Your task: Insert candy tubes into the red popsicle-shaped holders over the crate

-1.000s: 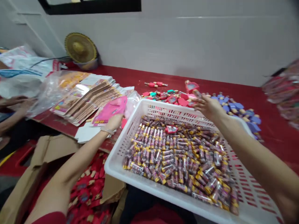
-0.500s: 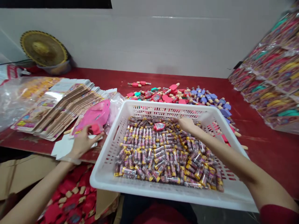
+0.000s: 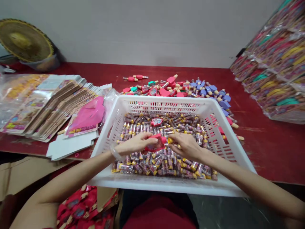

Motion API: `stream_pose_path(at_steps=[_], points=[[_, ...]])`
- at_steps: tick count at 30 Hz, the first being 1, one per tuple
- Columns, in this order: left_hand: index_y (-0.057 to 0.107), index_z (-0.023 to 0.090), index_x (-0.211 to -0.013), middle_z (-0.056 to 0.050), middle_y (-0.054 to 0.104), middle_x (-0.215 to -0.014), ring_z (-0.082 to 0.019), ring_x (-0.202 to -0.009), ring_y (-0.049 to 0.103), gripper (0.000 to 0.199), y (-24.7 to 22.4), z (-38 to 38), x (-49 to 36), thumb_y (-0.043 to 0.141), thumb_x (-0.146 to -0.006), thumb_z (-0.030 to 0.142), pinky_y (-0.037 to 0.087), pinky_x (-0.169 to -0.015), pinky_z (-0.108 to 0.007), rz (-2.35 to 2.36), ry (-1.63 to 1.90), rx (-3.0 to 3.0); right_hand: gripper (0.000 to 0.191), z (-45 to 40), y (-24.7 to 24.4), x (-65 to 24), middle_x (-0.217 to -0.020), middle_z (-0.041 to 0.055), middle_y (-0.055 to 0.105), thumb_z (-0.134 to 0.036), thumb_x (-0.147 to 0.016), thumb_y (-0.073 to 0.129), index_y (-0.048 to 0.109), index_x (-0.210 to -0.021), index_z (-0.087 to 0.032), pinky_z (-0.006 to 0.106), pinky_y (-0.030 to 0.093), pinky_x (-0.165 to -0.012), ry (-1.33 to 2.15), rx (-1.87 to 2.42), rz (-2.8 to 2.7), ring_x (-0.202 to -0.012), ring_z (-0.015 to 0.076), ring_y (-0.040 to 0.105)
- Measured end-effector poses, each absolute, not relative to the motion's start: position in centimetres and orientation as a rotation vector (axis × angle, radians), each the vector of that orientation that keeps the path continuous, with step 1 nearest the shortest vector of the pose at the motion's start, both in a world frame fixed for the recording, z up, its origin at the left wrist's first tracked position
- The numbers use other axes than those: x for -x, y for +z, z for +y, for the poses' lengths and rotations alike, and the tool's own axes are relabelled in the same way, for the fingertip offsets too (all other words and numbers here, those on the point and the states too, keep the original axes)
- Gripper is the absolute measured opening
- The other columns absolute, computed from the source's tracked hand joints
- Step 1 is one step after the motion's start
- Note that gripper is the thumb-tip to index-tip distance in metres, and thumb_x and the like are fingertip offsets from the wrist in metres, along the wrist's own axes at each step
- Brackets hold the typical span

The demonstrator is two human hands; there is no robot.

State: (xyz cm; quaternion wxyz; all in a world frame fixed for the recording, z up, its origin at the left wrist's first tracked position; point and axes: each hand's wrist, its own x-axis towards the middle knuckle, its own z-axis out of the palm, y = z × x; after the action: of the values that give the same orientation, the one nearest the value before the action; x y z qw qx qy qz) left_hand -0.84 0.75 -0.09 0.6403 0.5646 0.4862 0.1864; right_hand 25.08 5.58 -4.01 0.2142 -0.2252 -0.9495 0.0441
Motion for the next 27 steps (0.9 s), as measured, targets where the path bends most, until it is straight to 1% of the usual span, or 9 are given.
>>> stream_pose_path(at_steps=[4, 12, 14, 17, 19, 21, 23, 25, 27], points=[[0.057, 0.018, -0.096, 0.001, 0.053, -0.075, -0.010, -0.059, 0.047, 0.046, -0.6, 0.4, 0.7, 0.068, -0.077, 0.058, 0.036, -0.052, -0.023, 1.060, 0.286, -1.463, 0.030, 4.2, -3.6, -24.5, -0.088, 0.0078, 0.064, -0.036, -0.106, 0.040, 0.055, -0.113, -0.011, 0.030, 0.039, -0.058, 0.092, 0.458, -2.650, -0.068, 0.0181, 0.058], [0.059, 0.018, -0.094, 0.001, 0.053, -0.069, -0.010, -0.050, 0.044, 0.049, -0.7, -0.5, 0.5, 0.066, -0.076, 0.063, 0.032, -0.044, -0.022, 0.976, 0.016, -1.264, 0.031, 2.4, -3.5, -24.3, -0.077, 0.0090, 0.064, -0.028, -0.105, 0.041, 0.060, -0.106, -0.004, 0.031, 0.042, -0.057, 0.056, 0.191, -2.753, -0.062, 0.0174, 0.056], [0.060, 0.018, -0.095, -0.001, 0.058, -0.073, -0.012, -0.057, 0.050, 0.043, -1.1, -0.6, 0.3, 0.063, -0.080, 0.058, 0.036, -0.050, -0.023, 1.005, 0.083, -1.544, 0.037, 2.0, -3.8, -24.3, -0.075, 0.0075, 0.063, -0.037, -0.105, 0.040, 0.062, -0.103, -0.007, 0.028, 0.040, -0.055, 0.440, 0.400, -2.765, -0.060, 0.0158, 0.055], [0.062, 0.016, -0.101, -0.008, 0.066, -0.097, -0.017, -0.076, 0.058, 0.021, -2.3, -0.7, 0.2, 0.052, -0.091, 0.032, 0.041, -0.065, -0.027, 1.111, 0.294, -2.252, 0.053, 2.3, -4.5, -24.2, -0.063, 0.0011, 0.056, -0.055, -0.104, 0.031, 0.061, -0.090, -0.013, 0.024, 0.034, -0.044, 1.483, 0.826, -2.521, -0.044, 0.0107, 0.043], [0.062, 0.017, -0.107, -0.011, 0.066, -0.110, -0.019, -0.085, 0.060, 0.022, -3.2, -0.5, 0.3, 0.048, -0.091, 0.022, 0.042, -0.071, -0.029, 1.146, 0.358, -2.490, 0.062, 3.0, -4.6, -24.1, -0.057, -0.0009, 0.052, -0.061, -0.102, 0.022, 0.058, -0.081, -0.015, 0.023, 0.030, -0.038, 1.962, 0.942, -2.301, -0.037, 0.0093, 0.035], [0.061, 0.018, -0.111, -0.008, 0.066, -0.107, -0.019, -0.085, 0.062, 0.025, -3.9, -0.3, 0.5, 0.056, -0.090, 0.029, 0.044, -0.070, -0.028, 1.176, 0.349, -2.382, 0.061, 3.6, -4.4, -24.0, -0.063, 0.0023, 0.057, -0.063, -0.100, 0.028, 0.060, -0.082, -0.015, 0.023, 0.034, -0.043, 1.844, 0.960, -2.353, -0.043, 0.0109, 0.043], [0.060, 0.018, -0.110, -0.005, 0.067, -0.096, -0.017, -0.078, 0.062, 0.033, -4.4, -0.2, 0.6, 0.062, -0.087, 0.041, 0.044, -0.064, -0.025, 1.175, 0.324, -2.137, 0.053, 3.8, -4.1, -24.0, -0.076, 0.0080, 0.062, -0.061, -0.096, 0.043, 0.065, -0.089, -0.014, 0.027, 0.041, -0.056, 1.324, 0.925, -2.512, -0.060, 0.0159, 0.054], [0.060, 0.018, -0.110, -0.004, 0.067, -0.094, -0.017, -0.079, 0.063, 0.033, -4.9, -0.3, 0.7, 0.061, -0.089, 0.043, 0.045, -0.064, -0.025, 1.144, 0.331, -2.093, 0.049, 3.3, -4.2, -24.1, -0.082, 0.0100, 0.064, -0.057, -0.095, 0.048, 0.066, -0.097, -0.013, 0.030, 0.041, -0.064, 1.004, 0.905, -2.531, -0.071, 0.0191, 0.056], [0.060, 0.018, -0.113, -0.006, 0.068, -0.102, -0.019, -0.086, 0.065, 0.029, -5.5, -0.4, 0.8, 0.057, -0.092, 0.037, 0.047, -0.071, -0.028, 1.131, 0.360, -2.295, 0.046, 2.6, -4.6, -24.1, -0.078, 0.0069, 0.062, -0.055, -0.097, 0.046, 0.066, -0.094, -0.013, 0.028, 0.039, -0.061, 1.205, 0.947, -2.470, -0.067, 0.0170, 0.053]])
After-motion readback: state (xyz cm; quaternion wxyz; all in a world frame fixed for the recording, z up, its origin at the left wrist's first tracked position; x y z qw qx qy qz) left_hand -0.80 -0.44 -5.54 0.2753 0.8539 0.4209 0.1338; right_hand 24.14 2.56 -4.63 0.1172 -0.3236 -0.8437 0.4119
